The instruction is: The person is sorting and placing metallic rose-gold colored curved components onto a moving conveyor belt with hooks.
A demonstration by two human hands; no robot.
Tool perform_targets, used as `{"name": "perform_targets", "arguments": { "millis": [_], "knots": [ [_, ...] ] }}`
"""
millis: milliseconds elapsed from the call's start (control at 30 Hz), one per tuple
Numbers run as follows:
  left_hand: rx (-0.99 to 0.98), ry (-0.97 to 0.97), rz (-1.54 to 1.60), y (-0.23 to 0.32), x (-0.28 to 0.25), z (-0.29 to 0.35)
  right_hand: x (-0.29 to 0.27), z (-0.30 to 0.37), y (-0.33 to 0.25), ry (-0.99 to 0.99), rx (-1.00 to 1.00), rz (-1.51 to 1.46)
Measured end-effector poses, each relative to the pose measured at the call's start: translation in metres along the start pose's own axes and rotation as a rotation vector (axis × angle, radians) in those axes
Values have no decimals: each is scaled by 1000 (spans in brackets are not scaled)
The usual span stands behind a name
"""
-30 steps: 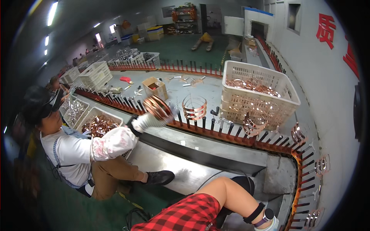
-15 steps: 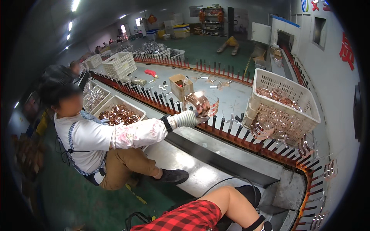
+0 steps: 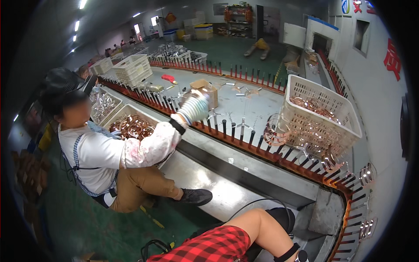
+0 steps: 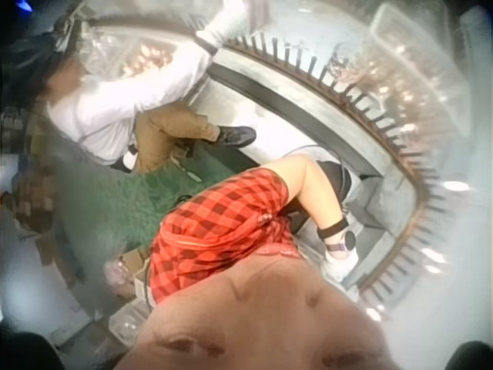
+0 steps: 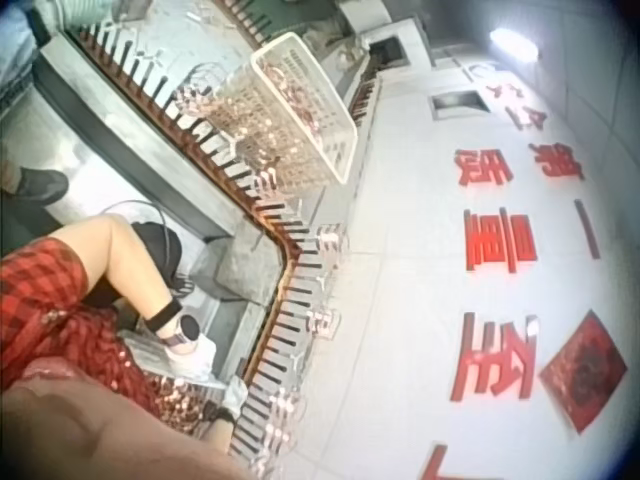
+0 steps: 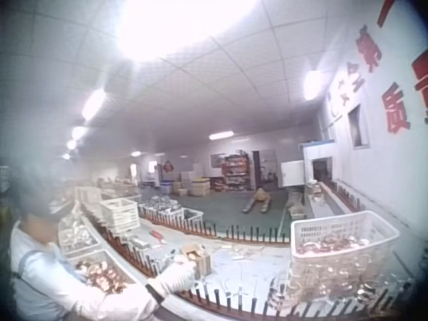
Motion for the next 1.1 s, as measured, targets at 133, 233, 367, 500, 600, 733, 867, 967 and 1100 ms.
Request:
{"name": "perform_targets", "arguments": {
  "millis": [133,233,367,500,600,733,867,967,1100],
  "knots": [
    [23,-2,-1,2,0,-4,4,0,4,-14,0,79],
    [43,1,1,7,0,-8,12,3,5,-63,-9,119],
    [107,-39,8,9,16,-19,7,17,-18,-11,44,-39],
    [135,71,23,0,14,-28,-15,51,-56,57,18,29],
    [91,59,67,-21,22,-40,-17,43,-74,21,105,-41],
    [-153,-238,378,-49,-26,-55,-24,38,-100,100,126,-38],
    [-35,-43,761,-84,-35,-115,-29,53,-69,32,334,-14],
    [-239,108,1048,-139,-23,-154,-27,65,-58,61,312,-32],
    [-426,18,1492,-180,-10,-191,-39,85,-46,-2,414,-48]
  ]
}}
Point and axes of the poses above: each hand's wrist, its own z-axis away from the middle knuckle, its own x-axis out of the palm, y = z × x, the point moved 9 cm from there along -z, towards the middle knuckle, and after that the axes turned 12 degrees about -y, right-handed, at the moved point
